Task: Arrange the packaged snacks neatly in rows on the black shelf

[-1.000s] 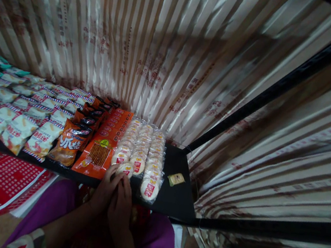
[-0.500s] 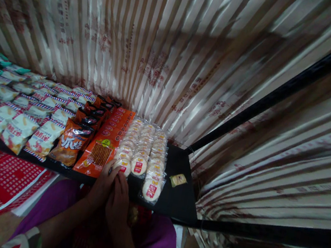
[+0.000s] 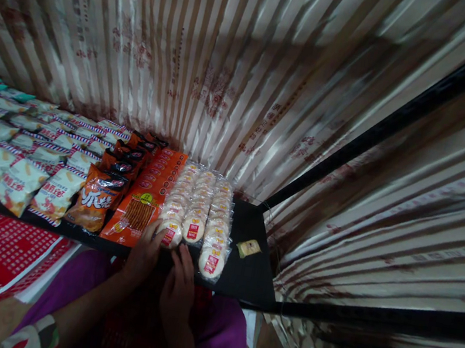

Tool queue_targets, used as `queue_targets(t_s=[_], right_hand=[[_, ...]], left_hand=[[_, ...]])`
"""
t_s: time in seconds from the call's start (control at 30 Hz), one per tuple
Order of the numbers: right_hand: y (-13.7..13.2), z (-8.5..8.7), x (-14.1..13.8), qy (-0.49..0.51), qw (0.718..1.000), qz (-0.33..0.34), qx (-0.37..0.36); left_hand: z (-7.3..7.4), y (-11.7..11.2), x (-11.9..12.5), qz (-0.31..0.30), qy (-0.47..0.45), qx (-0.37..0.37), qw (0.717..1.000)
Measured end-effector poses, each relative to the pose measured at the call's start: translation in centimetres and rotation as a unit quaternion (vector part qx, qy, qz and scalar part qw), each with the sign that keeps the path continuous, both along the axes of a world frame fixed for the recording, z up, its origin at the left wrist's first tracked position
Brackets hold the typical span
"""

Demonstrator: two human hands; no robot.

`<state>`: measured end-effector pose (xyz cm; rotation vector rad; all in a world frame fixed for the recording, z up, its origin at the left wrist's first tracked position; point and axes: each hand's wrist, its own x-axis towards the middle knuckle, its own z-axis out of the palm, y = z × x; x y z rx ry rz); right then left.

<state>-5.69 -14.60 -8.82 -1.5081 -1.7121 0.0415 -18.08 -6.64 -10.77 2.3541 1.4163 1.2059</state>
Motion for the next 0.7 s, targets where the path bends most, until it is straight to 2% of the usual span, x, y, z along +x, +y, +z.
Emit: queue_targets(t_s=[0.2, 0.33, 0.57, 0.7], right_hand=[[-0.8, -0.4, 3.9, -0.009, 0.988, -0.152, 0.006], [-0.9, -1.1, 5.9, -0.039, 0.969, -0.243, 0.015], [-0.7, -1.9, 6.3, -0.063, 0.961, -0.271, -0.008], [-0.4, -2.0, 5.9, -0.047, 0.961, -0.273, 0.008]], left_hand=[[0.8, -0.3, 0.4, 0.018, 0.037, 0.062, 0.997], [1.2, -1.3, 1.3, -0.016, 0.068, 0.085, 0.994], [0.0, -3.5, 2.8, -0.088, 0.101, 0.094, 0.987], [-0.8, -3.9, 3.1, -0.086, 0.114, 0.09, 0.986]])
